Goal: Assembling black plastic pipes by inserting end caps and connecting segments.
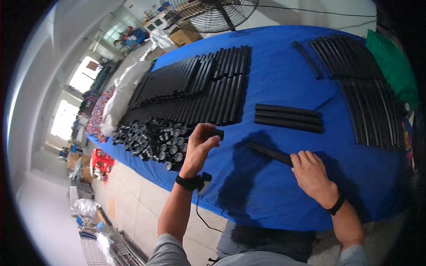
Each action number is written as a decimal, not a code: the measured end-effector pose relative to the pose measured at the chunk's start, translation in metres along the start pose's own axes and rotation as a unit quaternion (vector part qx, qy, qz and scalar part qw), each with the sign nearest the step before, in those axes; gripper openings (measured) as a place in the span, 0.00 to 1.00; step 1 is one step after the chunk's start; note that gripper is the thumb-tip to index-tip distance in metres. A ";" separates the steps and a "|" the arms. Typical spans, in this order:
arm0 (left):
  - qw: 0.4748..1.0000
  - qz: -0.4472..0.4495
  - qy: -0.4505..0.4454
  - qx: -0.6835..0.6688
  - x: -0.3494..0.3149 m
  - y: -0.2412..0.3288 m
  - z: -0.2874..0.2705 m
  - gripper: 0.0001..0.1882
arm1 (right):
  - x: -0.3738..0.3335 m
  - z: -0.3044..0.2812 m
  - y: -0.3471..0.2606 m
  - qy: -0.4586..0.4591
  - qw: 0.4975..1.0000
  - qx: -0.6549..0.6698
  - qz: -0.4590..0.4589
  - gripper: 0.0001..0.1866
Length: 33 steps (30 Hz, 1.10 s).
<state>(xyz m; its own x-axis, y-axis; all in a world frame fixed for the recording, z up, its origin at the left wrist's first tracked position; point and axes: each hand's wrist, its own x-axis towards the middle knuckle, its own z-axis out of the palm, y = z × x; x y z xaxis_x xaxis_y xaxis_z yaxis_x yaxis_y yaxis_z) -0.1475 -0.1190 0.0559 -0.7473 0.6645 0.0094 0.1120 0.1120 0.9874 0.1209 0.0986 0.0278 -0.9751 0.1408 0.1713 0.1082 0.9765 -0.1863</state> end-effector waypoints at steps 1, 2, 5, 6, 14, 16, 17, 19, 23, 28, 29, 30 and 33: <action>1.000 -0.001 -0.012 -0.016 -0.003 0.004 0.016 0.21 | -0.006 -0.003 0.000 0.002 1.000 0.002 0.012 0.15; 0.978 -0.057 -0.094 -0.175 -0.009 0.008 0.030 0.20 | -0.014 -0.012 0.000 -0.008 1.000 -0.011 0.021 0.15; 0.880 -0.177 -0.245 -0.366 -0.020 0.003 0.080 0.21 | -0.053 -0.034 0.003 -0.050 0.988 0.067 0.133 0.16; 0.852 -0.214 -0.289 -0.381 -0.022 -0.003 0.098 0.22 | -0.071 -0.034 0.009 -0.036 0.981 0.088 0.170 0.16; 0.805 -0.285 -0.451 -0.258 -0.025 -0.019 0.203 0.17 | -0.139 -0.043 0.018 0.074 0.851 0.281 0.438 0.18; 0.796 -0.272 -0.462 -0.280 -0.022 -0.012 0.202 0.27 | -0.140 -0.044 0.016 0.068 0.895 0.255 0.359 0.18; 0.795 -0.211 -0.481 -0.304 -0.025 -0.011 0.199 0.29 | -0.138 -0.048 0.015 0.033 0.909 0.251 0.333 0.17; 0.782 -0.157 -0.495 -0.346 -0.028 -0.018 0.196 0.32 | -0.125 -0.051 0.017 -0.021 0.921 0.243 0.305 0.16; 0.781 -0.106 -0.503 -0.354 -0.028 -0.019 0.186 0.25 | -0.093 -0.039 0.006 0.000 0.927 0.248 0.281 0.22; 0.778 -0.097 -0.483 -0.390 -0.027 -0.023 0.185 0.25 | -0.088 -0.022 0.007 0.100 0.884 0.357 0.284 0.28; 0.772 -0.097 -0.486 -0.399 -0.026 -0.025 0.185 0.25 | -0.090 -0.023 0.008 0.093 0.886 0.356 0.283 0.28; 0.772 -0.098 -0.482 -0.403 -0.026 -0.026 0.185 0.25 | -0.093 -0.026 0.011 0.064 0.878 0.375 0.289 0.26; 0.767 -0.099 -0.485 -0.408 -0.027 -0.025 0.186 0.25 | -0.093 -0.040 0.019 -0.014 0.886 0.386 0.258 0.24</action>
<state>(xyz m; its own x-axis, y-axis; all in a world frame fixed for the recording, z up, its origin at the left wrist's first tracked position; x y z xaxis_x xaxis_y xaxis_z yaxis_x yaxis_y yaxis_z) -0.0087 -0.0026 0.0017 0.1859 0.9758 0.1153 -0.6846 0.0445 0.7276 0.2216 0.1107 0.0471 -0.8394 0.5219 -0.1516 0.3875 0.3791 -0.8403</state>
